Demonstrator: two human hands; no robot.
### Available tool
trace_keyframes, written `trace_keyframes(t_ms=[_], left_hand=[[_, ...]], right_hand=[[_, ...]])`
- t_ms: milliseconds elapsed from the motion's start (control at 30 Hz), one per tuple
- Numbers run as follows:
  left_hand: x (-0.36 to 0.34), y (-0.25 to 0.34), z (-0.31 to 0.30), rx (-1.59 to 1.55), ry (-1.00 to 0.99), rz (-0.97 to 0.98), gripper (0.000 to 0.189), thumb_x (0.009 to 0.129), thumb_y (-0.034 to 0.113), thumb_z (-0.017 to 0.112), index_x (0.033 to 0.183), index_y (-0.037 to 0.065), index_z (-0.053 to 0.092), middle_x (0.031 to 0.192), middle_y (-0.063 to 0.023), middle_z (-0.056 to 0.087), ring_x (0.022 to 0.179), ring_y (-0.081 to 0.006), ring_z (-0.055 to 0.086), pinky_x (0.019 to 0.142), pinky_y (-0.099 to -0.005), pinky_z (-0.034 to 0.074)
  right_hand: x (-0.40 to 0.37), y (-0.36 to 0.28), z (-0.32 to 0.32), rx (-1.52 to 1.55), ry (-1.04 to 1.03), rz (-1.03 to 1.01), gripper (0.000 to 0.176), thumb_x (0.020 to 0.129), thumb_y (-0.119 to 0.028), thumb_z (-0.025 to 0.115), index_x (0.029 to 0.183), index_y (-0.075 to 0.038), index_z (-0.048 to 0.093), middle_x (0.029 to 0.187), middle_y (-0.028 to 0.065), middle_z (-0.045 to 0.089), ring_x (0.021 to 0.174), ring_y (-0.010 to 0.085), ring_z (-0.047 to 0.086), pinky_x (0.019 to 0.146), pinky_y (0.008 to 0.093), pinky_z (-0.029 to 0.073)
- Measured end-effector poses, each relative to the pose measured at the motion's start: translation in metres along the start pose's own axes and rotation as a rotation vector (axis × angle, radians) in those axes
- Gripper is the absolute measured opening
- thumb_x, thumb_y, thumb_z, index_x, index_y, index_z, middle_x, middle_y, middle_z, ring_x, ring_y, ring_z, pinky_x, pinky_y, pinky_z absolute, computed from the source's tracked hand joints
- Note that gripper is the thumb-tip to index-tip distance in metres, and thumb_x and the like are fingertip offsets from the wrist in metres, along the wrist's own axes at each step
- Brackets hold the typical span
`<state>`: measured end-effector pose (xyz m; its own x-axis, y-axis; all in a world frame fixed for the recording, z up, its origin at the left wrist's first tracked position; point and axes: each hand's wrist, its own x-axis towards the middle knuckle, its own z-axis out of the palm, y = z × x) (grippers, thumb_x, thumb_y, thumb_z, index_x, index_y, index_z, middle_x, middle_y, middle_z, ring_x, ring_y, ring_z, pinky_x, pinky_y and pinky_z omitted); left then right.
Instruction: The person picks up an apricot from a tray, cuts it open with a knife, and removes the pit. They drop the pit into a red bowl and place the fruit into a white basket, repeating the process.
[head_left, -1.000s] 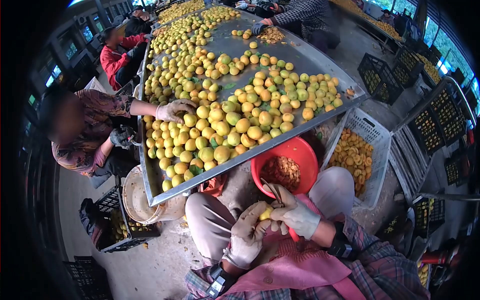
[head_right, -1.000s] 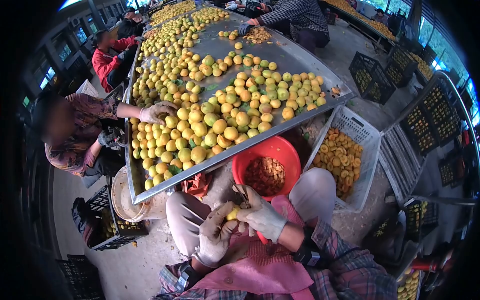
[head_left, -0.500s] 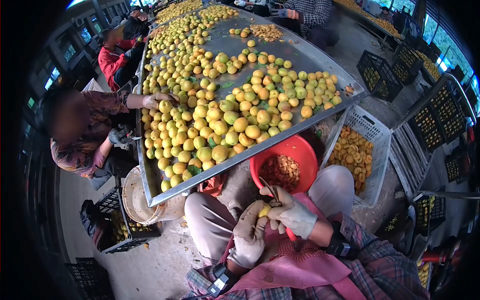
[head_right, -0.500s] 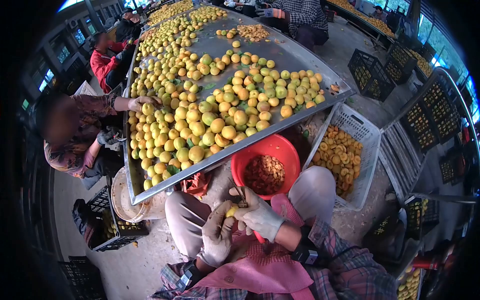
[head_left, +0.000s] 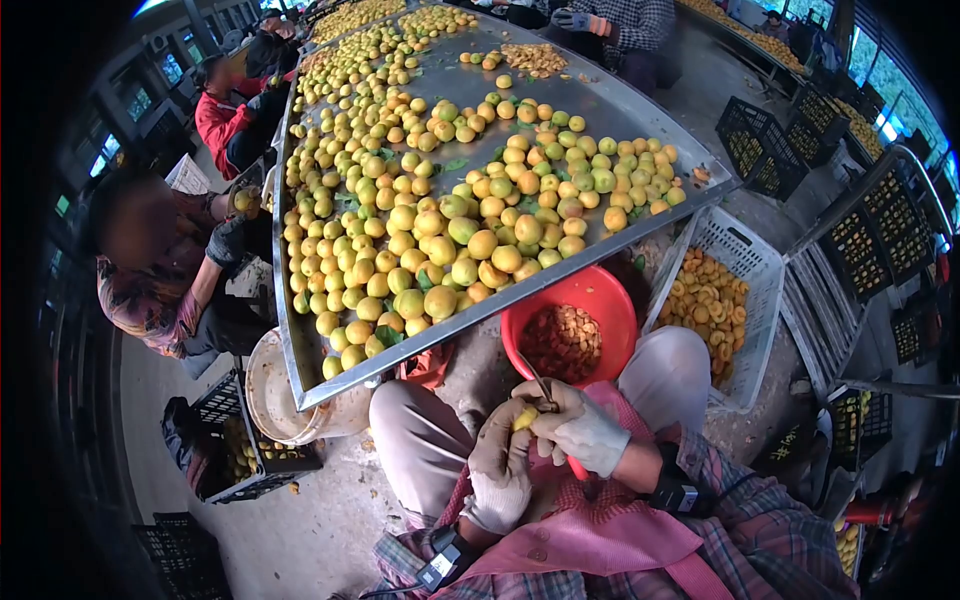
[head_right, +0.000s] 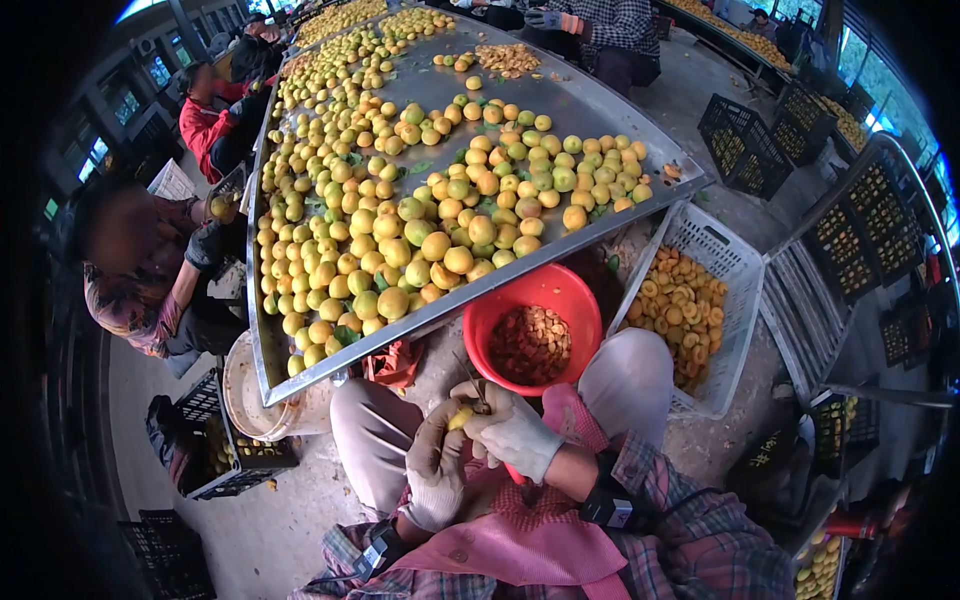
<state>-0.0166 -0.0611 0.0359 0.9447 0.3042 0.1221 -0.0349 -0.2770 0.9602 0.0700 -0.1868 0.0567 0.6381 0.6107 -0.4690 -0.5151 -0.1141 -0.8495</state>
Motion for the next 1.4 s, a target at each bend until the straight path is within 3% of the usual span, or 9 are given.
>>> trace_keyframes(t_ms=[267,433,700,833,900,1000,1233,1333,1400], left_hand=[[-0.003,-0.009,0.006,-0.150,0.028,-0.056,0.029,0.097,0.011,0.051,0.122,-0.003,0.053,0.113,-0.0194,0.060,0.101,-0.0284,0.062,0.087,-0.0339,0.049],[0.003,0.005,0.001,-0.104,0.031,-0.003,0.032,0.098,0.014,0.050,0.124,-0.004,0.051,0.110,-0.0165,0.059,0.094,-0.0236,0.061,0.083,-0.0310,0.049],[0.017,0.001,-0.011,-0.194,-0.215,0.066,0.034,0.097,0.015,0.052,0.126,-0.003,0.051,0.092,-0.0082,0.058,0.075,-0.0117,0.054,0.070,-0.0262,0.047],[0.007,0.020,-0.008,-0.247,-0.077,0.078,0.036,0.096,0.016,0.054,0.127,-0.002,0.050,0.097,-0.0107,0.058,0.080,-0.0150,0.055,0.075,-0.0293,0.047],[0.000,0.007,-0.009,-0.268,-0.102,-0.021,0.049,0.096,0.027,0.056,0.133,-0.003,0.046,0.118,-0.0120,0.050,0.105,-0.0186,0.052,0.091,-0.0302,0.043],[-0.001,-0.002,-0.006,-0.135,-0.021,0.082,0.039,0.096,0.021,0.054,0.129,0.000,0.051,0.112,-0.0176,0.057,0.098,-0.0265,0.058,0.090,-0.0363,0.045],[-0.002,0.002,-0.007,-0.039,-0.046,0.087,0.043,0.100,0.026,0.050,0.132,-0.003,0.046,0.116,-0.0127,0.054,0.106,-0.0187,0.054,0.093,-0.0305,0.043],[-0.001,0.001,-0.002,-0.493,0.057,-0.106,0.039,0.102,0.024,0.042,0.129,-0.004,0.046,0.113,-0.0128,0.059,0.102,-0.0183,0.058,0.089,-0.0293,0.046],[-0.003,0.005,-0.006,-0.351,0.046,-0.071,0.040,0.102,0.025,0.042,0.130,-0.004,0.045,0.114,-0.0128,0.059,0.105,-0.0181,0.057,0.091,-0.0295,0.045]], right_hand=[[-0.001,0.001,0.005,-0.045,0.031,-0.022,0.043,0.084,-0.004,0.052,0.127,-0.006,0.049,0.088,0.0050,0.060,0.058,0.0083,0.057,0.044,0.0208,0.048],[-0.009,-0.015,0.004,0.086,-0.020,-0.024,0.037,0.092,-0.017,0.055,0.126,-0.005,0.051,0.085,0.0027,0.061,0.056,0.0057,0.055,0.043,0.0185,0.043],[-0.015,-0.016,0.002,0.054,-0.078,-0.077,0.035,0.095,-0.026,0.056,0.121,-0.003,0.055,0.075,-0.0006,0.059,0.053,0.0024,0.052,0.041,0.0158,0.039],[-0.017,-0.019,0.001,0.020,-0.124,-0.055,0.036,0.096,-0.024,0.053,0.125,-0.002,0.051,0.078,0.0005,0.059,0.055,0.0026,0.052,0.041,0.0162,0.039],[-0.019,-0.019,0.004,0.032,-0.108,-0.064,0.036,0.097,-0.023,0.052,0.126,-0.002,0.050,0.081,0.0010,0.058,0.057,0.0026,0.053,0.041,0.0162,0.039],[-0.019,-0.017,0.006,0.043,-0.091,-0.066,0.036,0.097,-0.022,0.051,0.126,-0.001,0.049,0.085,0.0018,0.058,0.060,0.0029,0.054,0.041,0.0162,0.040],[-0.014,-0.009,0.007,0.059,-0.075,-0.063,0.036,0.095,-0.018,0.051,0.127,-0.002,0.048,0.085,0.0027,0.057,0.058,0.0044,0.055,0.041,0.0172,0.042],[-0.016,-0.003,0.013,0.030,-0.086,-0.115,0.039,0.093,-0.015,0.050,0.129,-0.002,0.047,0.085,0.0032,0.057,0.057,0.0064,0.055,0.040,0.0185,0.042],[-0.016,-0.002,0.014,0.083,-0.090,-0.112,0.043,0.091,-0.012,0.049,0.133,-0.003,0.045,0.085,0.0038,0.057,0.056,0.0077,0.056,0.040,0.0192,0.043]])
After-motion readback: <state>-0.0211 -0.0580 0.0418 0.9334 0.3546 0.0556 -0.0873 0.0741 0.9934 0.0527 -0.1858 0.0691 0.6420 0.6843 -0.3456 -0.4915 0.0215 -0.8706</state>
